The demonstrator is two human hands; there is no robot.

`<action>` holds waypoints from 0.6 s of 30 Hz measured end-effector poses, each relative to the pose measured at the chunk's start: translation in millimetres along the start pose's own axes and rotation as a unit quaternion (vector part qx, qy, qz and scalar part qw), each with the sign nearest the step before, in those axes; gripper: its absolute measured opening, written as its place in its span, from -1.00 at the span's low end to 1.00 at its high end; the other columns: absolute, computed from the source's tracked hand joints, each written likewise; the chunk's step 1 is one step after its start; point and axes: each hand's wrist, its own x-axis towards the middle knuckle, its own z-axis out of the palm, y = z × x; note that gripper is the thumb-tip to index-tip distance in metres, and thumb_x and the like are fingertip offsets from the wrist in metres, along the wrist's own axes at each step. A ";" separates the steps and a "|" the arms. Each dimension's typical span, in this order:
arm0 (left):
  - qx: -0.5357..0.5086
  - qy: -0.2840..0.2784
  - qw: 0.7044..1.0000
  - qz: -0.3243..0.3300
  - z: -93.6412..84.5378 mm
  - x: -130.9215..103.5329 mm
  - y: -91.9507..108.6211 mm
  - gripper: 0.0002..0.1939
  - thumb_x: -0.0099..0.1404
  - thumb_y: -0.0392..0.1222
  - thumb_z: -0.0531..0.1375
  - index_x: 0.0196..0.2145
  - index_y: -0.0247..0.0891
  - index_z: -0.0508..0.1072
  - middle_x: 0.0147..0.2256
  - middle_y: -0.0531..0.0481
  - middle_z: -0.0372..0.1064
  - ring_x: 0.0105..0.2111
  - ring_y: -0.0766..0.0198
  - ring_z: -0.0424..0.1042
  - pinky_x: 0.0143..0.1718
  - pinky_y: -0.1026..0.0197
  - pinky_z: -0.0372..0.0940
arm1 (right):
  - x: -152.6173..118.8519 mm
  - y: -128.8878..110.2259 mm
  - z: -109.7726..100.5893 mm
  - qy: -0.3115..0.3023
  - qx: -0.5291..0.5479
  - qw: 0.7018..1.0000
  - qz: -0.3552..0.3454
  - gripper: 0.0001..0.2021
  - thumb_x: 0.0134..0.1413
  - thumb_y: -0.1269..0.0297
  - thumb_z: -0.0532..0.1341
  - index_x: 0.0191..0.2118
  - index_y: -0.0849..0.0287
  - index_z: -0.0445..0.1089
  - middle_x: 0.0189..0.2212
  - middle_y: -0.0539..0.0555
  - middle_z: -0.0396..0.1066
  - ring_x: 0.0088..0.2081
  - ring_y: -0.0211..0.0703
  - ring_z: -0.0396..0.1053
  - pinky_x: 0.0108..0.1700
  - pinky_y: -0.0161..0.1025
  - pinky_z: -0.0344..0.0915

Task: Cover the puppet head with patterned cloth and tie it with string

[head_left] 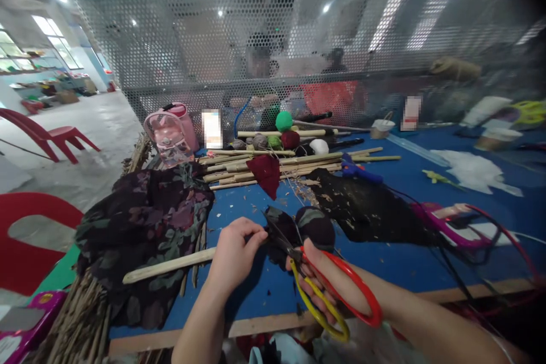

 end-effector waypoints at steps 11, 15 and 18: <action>0.015 -0.002 1.000 0.012 1.7 -1.6 -2.1 -0.81 0.23 -0.23 0.11 -0.48 -0.24 0.47 -0.41 -0.01 0.42 -0.33 0.25 0.37 -0.24 0.22 0.19 | -2.5 -1.3 8.5 0.065 -0.089 0.994 -0.013 -0.43 -0.07 -0.33 0.01 -0.38 0.18 0.22 -0.71 -0.18 -0.03 -0.75 -0.50 -0.15 -0.77 -0.52 -0.17; 0.010 -0.009 1.000 0.019 0.5 -2.0 -2.3 -0.81 0.22 -0.23 0.11 -0.48 -0.24 0.48 -0.41 -0.02 0.42 -0.33 0.24 0.36 -0.24 0.21 0.20 | -3.4 -4.3 12.9 0.087 -0.109 0.990 -0.013 -0.46 -0.03 -0.29 0.02 -0.40 0.19 0.23 -0.71 -0.17 0.00 -0.76 -0.50 -0.14 -0.79 -0.53 -0.19; -0.015 -0.016 1.000 0.023 -2.1 -0.7 -2.1 -0.82 0.21 -0.24 0.12 -0.50 -0.24 0.46 -0.43 -0.01 0.41 -0.35 0.26 0.35 -0.25 0.22 0.20 | -2.0 -7.3 15.7 0.085 -0.107 0.990 0.018 -0.45 -0.02 -0.30 -0.01 -0.37 0.17 0.24 -0.74 -0.18 -0.01 -0.79 -0.48 -0.13 -0.81 -0.52 -0.16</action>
